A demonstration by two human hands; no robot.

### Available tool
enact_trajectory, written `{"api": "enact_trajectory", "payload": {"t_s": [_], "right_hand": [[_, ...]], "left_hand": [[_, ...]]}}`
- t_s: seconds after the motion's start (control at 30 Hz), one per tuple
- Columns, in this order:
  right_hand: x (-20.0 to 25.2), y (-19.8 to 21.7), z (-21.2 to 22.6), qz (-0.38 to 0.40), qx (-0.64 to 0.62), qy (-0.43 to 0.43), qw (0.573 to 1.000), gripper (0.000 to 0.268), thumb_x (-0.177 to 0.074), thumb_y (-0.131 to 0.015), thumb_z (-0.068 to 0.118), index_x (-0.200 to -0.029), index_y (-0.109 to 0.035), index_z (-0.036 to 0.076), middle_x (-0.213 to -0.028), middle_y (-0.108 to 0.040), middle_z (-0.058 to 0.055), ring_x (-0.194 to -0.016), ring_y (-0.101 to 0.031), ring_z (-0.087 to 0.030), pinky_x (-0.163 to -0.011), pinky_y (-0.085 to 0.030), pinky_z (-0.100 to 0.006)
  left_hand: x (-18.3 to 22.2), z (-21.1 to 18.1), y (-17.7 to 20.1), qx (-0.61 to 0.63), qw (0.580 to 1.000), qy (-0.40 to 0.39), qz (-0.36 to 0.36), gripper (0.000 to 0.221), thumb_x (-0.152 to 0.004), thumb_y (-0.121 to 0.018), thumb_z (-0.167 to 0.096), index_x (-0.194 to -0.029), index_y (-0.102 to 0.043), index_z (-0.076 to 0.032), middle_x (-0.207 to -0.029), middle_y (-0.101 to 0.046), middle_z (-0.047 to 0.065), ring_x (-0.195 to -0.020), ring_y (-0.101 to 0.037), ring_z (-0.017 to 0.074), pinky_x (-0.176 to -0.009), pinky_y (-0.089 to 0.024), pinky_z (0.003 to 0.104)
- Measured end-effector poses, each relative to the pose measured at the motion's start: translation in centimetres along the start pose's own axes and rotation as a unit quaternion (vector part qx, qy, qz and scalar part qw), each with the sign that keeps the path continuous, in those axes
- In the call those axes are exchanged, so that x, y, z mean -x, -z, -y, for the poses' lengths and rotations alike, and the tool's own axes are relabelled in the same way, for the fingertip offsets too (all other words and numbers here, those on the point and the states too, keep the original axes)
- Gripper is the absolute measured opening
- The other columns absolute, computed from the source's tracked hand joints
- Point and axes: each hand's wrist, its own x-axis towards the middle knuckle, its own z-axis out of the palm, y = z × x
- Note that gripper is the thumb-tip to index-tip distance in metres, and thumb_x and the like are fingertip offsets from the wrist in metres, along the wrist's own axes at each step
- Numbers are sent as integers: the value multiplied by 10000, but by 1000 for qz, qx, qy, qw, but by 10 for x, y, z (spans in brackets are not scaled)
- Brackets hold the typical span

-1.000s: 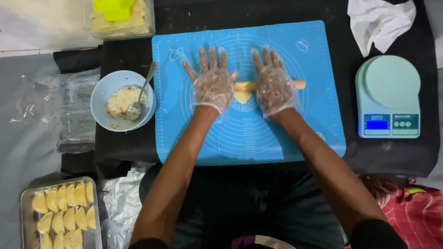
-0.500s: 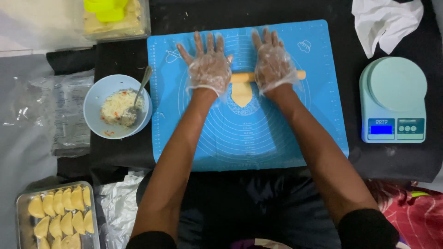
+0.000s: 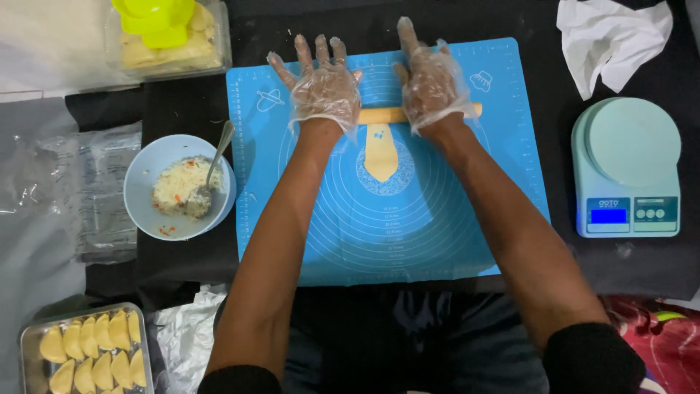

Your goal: Rolling out small pieces of dough into flat circles using a rolling pin on a silicone mat.

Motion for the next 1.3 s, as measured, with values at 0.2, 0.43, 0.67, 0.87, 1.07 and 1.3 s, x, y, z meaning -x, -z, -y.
{"api": "enact_trajectory", "payload": {"t_s": [0.2,0.43,0.67,0.87,1.07,1.3], "right_hand": [[48,16,-5,-225,-144,190,945,563,-1136,-433,546,-1335,-706,96,-810,-783,-12,-591,-730,-136,-469,-588,-271],[62,-10,-35,89,-55,220,970,598,-1118,-350,426,-1561,-429,32,-1554,-483,-227,-1423,-446,-417,-1171,-361,-525],[96,-52,-53,63,-15,241,968,600,-1119,-227,432,-1669,-205,193,-1730,-205,-65,-1593,-88,-345,-1281,-82,-490],[133,-9,-21,98,10,189,977,583,-1101,-387,337,-1656,-274,202,-1691,-325,-62,-1581,-200,-343,-1289,-108,-514],[155,15,-13,111,63,171,977,631,-1011,-537,305,-1622,-389,258,-1641,-442,0,-1536,-348,-291,-1275,-227,-497],[172,20,-14,89,32,160,983,560,-1012,-539,274,-1568,-476,277,-1574,-529,13,-1478,-434,-274,-1276,-274,-461]], "left_hand": [[11,0,7,22,1000,-4,-11,666,-1081,-265,-519,-1643,-184,-172,-1721,-118,129,-1558,-1,445,-1123,42,831],[31,2,2,27,1000,-12,-5,669,-1081,-301,-514,-1645,-166,-181,-1724,-121,116,-1564,-4,420,-1124,23,832],[58,8,-35,13,995,-56,-87,657,-1081,-292,-526,-1637,-247,-178,-1709,-198,125,-1566,-67,425,-1123,28,832],[112,6,5,29,993,-70,-91,624,-1105,-372,-481,-1631,-326,-148,-1699,-268,133,-1572,-135,412,-1127,13,827],[141,7,26,32,996,-86,-5,608,-1120,-393,-425,-1644,-311,-129,-1717,-229,122,-1585,-114,404,-1140,41,823],[153,16,22,14,993,-110,35,597,-1113,-405,-372,-1657,-254,-178,-1732,-153,98,-1577,-85,430,-1108,23,866]]}}
